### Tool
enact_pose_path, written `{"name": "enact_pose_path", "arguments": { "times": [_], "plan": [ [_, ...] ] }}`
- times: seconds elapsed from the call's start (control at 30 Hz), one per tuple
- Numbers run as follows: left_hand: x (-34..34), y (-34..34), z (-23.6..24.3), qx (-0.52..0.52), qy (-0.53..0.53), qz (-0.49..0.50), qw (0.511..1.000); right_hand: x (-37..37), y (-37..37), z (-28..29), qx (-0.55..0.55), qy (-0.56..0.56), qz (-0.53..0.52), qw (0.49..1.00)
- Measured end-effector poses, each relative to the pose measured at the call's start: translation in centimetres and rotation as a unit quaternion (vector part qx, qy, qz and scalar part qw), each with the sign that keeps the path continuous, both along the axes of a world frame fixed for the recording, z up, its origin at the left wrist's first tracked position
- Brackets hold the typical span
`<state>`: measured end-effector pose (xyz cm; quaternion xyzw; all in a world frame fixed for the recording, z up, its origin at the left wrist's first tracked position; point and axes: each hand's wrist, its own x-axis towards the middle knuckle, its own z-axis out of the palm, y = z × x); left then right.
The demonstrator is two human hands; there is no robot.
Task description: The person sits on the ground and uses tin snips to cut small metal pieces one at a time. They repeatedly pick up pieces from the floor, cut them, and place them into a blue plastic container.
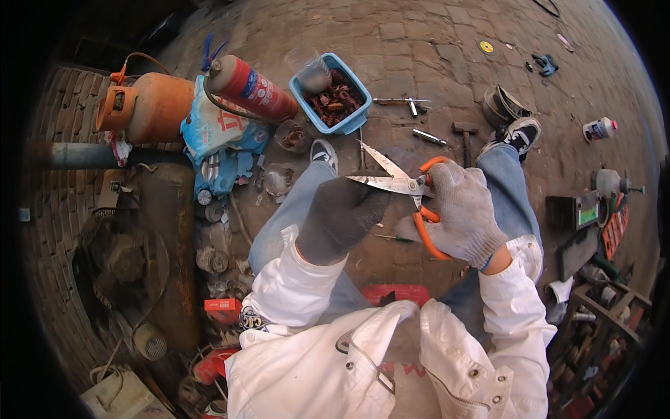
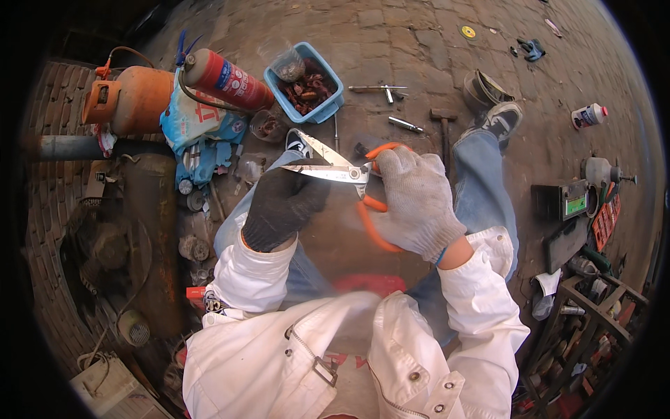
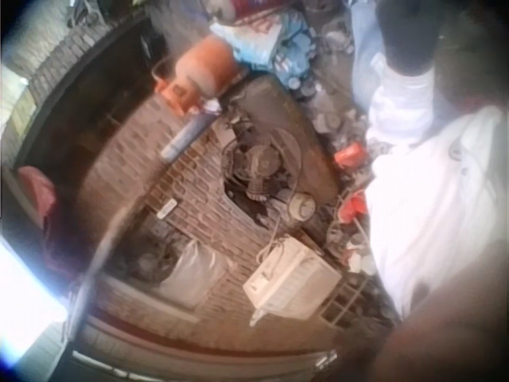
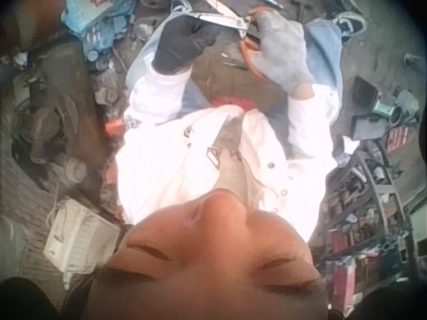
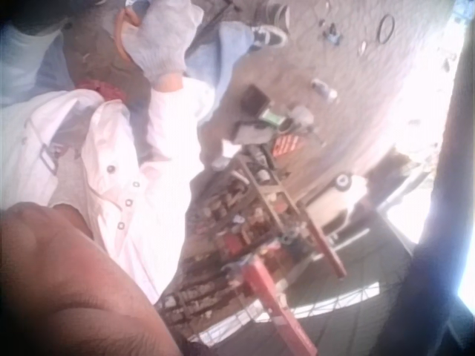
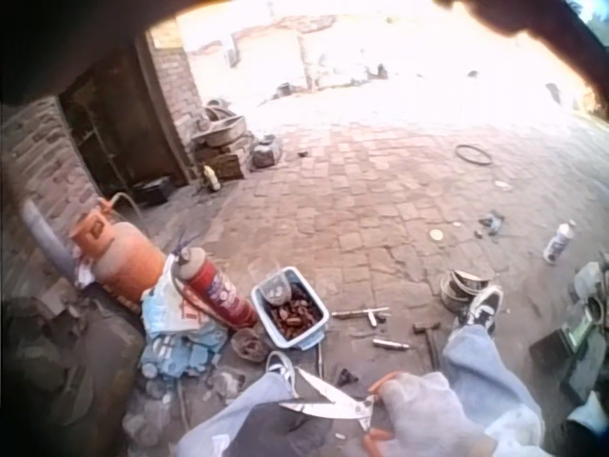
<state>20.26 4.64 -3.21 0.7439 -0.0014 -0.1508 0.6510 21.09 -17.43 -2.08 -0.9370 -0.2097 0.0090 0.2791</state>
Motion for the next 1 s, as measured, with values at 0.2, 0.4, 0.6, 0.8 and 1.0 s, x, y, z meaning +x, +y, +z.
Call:
{"name": "enact_pose_path", "arguments": {
  "times": [0.2, 0.4, 0.6, 0.8, 1.0],
  "plan": [
    [-0.2, -0.1, 0.9, -0.053, 0.014, 0.027, 0.998, -0.1, 0.4, 0.3, -0.008, 0.053, -0.005, 0.999],
    [-0.1, -0.5, 1.7, -0.028, 0.046, 0.052, 0.997, -0.7, 0.8, -0.1, -0.013, 0.107, -0.061, 0.992],
    [-0.1, -0.4, 1.9, -0.02, -0.007, 0.028, 0.999, 0.6, 1.3, -1.3, -0.045, 0.232, -0.127, 0.963],
    [0.0, -0.1, 2.5, -0.046, 0.079, 0.042, 0.995, 2.2, -1.2, -1.4, 0.017, 0.148, -0.214, 0.965],
    [0.7, 0.3, 1.9, -0.078, 0.11, 0.03, 0.99, 0.6, -0.2, -0.5, 0.031, 0.033, -0.057, 0.997]
  ]
}}
